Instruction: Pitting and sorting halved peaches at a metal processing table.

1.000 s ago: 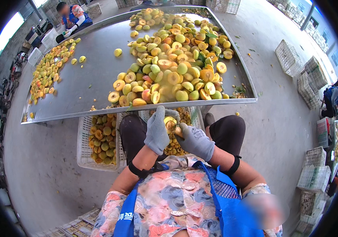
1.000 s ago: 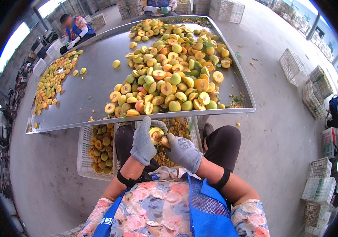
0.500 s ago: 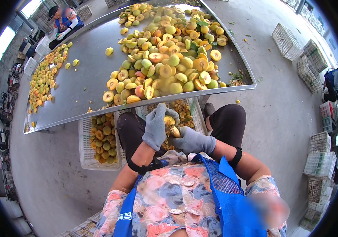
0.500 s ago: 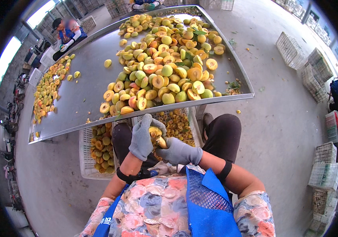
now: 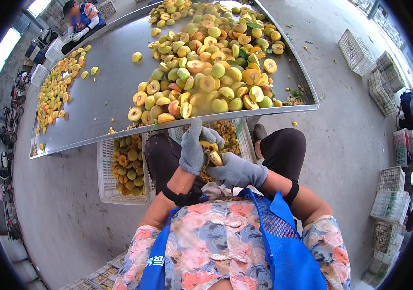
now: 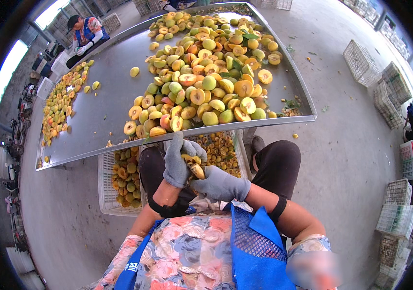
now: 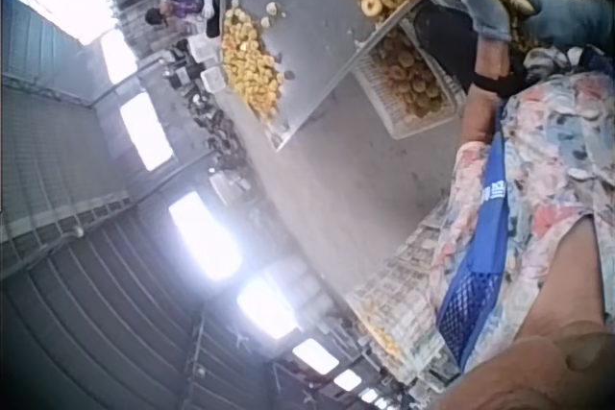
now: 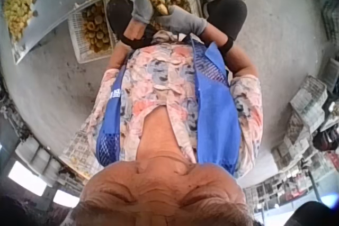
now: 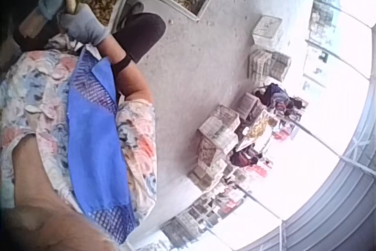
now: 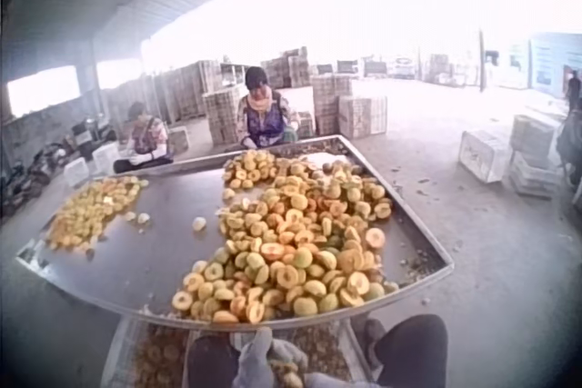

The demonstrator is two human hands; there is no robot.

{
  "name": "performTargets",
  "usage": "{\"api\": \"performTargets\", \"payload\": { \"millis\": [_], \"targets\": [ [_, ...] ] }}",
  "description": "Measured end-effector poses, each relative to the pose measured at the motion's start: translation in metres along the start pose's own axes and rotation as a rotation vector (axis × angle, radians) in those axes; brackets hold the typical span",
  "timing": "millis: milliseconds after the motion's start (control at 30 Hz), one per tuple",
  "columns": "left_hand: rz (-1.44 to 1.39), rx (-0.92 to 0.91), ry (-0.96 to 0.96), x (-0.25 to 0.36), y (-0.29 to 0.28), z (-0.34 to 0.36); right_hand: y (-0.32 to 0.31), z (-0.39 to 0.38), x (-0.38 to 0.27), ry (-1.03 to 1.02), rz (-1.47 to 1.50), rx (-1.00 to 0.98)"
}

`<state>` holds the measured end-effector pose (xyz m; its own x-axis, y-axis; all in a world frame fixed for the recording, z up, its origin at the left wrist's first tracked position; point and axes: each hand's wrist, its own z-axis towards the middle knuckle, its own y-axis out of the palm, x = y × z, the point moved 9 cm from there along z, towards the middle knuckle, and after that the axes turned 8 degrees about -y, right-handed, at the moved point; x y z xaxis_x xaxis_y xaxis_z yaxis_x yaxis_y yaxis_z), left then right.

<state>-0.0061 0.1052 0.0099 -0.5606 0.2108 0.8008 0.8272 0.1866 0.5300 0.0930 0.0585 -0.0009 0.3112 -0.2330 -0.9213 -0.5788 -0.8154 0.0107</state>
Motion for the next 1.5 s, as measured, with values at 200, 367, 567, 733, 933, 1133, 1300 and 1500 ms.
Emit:
{"api": "performTargets", "payload": {
  "millis": [200,367,567,733,933,1133,1300,1500],
  "targets": [
    [-0.092,-0.12,-0.052,-0.006,0.006,0.005,-0.017,0.012,0.004,-0.278,-0.495,0.215],
    [-0.043,-0.155,-0.042,-0.001,0.016,0.001,-0.005,0.008,0.016,0.022,-0.01,-0.01],
    [0.088,-0.293,-0.054,-0.008,0.019,0.003,-0.016,0.009,0.022,-0.188,-0.4,0.137],
    [-0.208,0.034,-0.123,-0.013,0.011,-0.001,-0.002,0.006,0.027,-0.01,0.249,0.025],
    [0.039,-0.356,-0.073,-0.013,0.02,0.0,0.002,-0.002,0.013,-0.068,0.021,-0.022],
    [-0.089,-0.423,-0.087,-0.013,0.027,-0.004,0.016,-0.013,-0.006,0.015,0.188,-0.158],
    [-0.475,-0.48,-0.171,-0.026,0.04,0.005,0.025,-0.014,0.012,0.144,0.717,-0.319],
    [0.492,-0.094,0.1,0.015,-0.001,0.021,0.001,-0.019,0.022,0.109,0.829,-0.363]
  ]
}}
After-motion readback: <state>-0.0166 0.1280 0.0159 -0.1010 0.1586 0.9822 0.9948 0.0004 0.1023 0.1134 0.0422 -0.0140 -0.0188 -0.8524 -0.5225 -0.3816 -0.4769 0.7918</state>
